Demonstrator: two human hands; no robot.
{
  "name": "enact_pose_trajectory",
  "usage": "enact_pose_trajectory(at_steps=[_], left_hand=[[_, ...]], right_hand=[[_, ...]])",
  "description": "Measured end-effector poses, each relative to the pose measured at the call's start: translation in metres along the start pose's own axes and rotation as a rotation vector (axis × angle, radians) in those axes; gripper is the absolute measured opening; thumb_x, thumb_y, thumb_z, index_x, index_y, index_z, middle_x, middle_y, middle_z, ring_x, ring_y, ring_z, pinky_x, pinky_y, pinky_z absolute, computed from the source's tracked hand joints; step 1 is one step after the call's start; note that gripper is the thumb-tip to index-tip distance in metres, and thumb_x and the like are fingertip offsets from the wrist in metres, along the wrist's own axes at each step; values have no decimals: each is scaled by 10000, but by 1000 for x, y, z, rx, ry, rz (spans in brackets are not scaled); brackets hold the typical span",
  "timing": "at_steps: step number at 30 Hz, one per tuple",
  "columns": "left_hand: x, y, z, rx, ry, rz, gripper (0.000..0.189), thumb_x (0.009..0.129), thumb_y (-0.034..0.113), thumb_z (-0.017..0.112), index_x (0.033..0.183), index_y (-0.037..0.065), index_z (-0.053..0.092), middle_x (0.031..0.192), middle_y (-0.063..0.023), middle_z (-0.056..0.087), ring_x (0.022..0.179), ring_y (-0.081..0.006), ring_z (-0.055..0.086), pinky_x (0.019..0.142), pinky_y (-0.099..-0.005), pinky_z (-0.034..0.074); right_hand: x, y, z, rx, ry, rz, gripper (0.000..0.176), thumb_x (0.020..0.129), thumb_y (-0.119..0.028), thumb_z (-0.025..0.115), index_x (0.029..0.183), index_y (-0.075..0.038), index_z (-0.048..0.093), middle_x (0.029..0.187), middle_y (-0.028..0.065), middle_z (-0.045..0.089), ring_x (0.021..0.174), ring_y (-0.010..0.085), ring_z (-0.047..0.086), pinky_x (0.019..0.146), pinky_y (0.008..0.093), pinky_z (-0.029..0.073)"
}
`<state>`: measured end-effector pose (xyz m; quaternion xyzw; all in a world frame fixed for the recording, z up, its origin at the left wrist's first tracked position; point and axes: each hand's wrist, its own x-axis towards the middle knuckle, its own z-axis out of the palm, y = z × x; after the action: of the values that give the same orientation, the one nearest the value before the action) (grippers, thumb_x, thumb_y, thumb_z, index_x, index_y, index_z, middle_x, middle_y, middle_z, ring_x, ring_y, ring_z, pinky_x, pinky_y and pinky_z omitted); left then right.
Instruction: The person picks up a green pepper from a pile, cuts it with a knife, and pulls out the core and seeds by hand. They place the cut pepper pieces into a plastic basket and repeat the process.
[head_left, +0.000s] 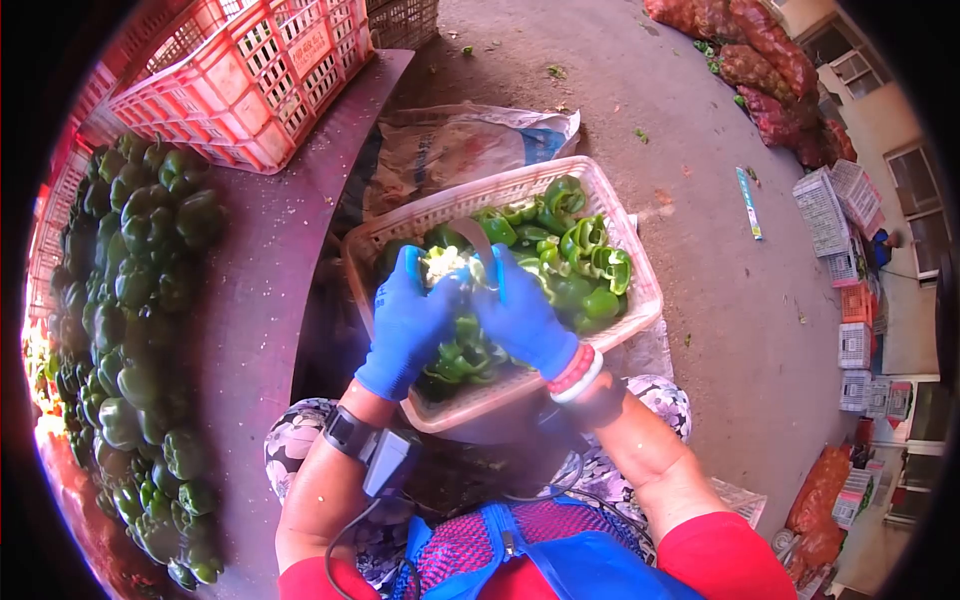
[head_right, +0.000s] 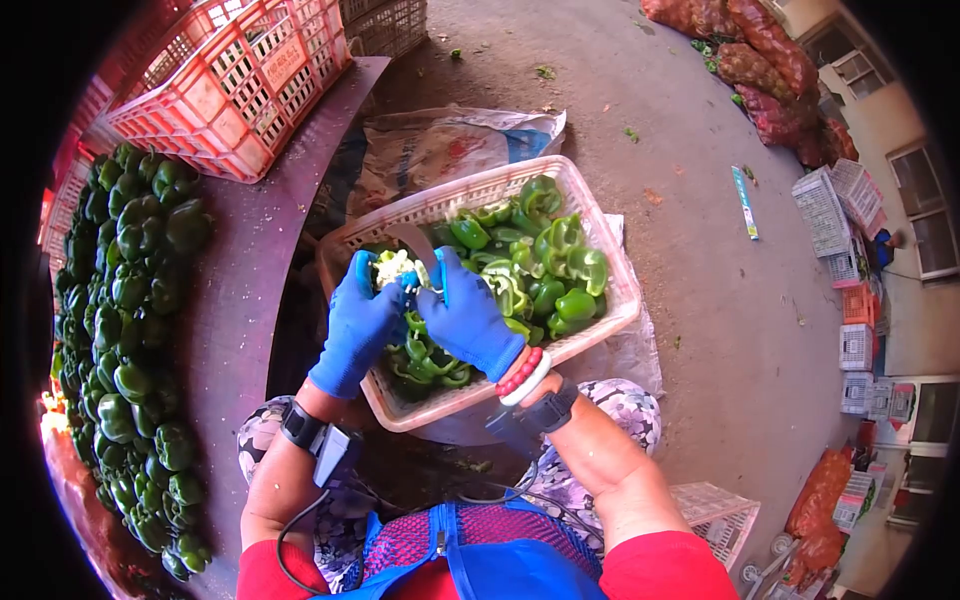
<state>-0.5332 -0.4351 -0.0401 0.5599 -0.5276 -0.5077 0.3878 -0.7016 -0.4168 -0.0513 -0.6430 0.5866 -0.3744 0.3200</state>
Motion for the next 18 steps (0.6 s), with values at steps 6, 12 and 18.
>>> enact_pose_trajectory(at_steps=[6, 12, 18], left_hand=[[12, -5, -8, -270, -186, -52, 310, 968, 74, 676, 1205, 36, 481, 1060, -72, 632, 872, -148, 676, 744, -309, 623], [3, 9, 2, 125, -342, 132, 304, 935, 99, 710, 1157, 27, 515, 982, -47, 637, 838, -99, 652, 660, -278, 563], [-8, -5, 11, 221, -200, 100, 255, 914, 213, 715, 1056, 33, 604, 777, -89, 671, 658, -184, 641, 579, -344, 522]], right_hand=[[18, -9, -48, -177, -141, 19, 431, 878, -247, 769, 1261, -79, 663, 891, 188, 689, 800, 343, 683, 732, 424, 530], [14, -23, -46, 245, -251, 86, 367, 890, -296, 803, 1094, -16, 683, 913, 89, 721, 832, 180, 677, 753, 372, 543], [5, -13, -33, 128, -127, -22, 312, 880, -250, 782, 1050, -30, 641, 884, 166, 660, 792, 340, 655, 722, 419, 530]])
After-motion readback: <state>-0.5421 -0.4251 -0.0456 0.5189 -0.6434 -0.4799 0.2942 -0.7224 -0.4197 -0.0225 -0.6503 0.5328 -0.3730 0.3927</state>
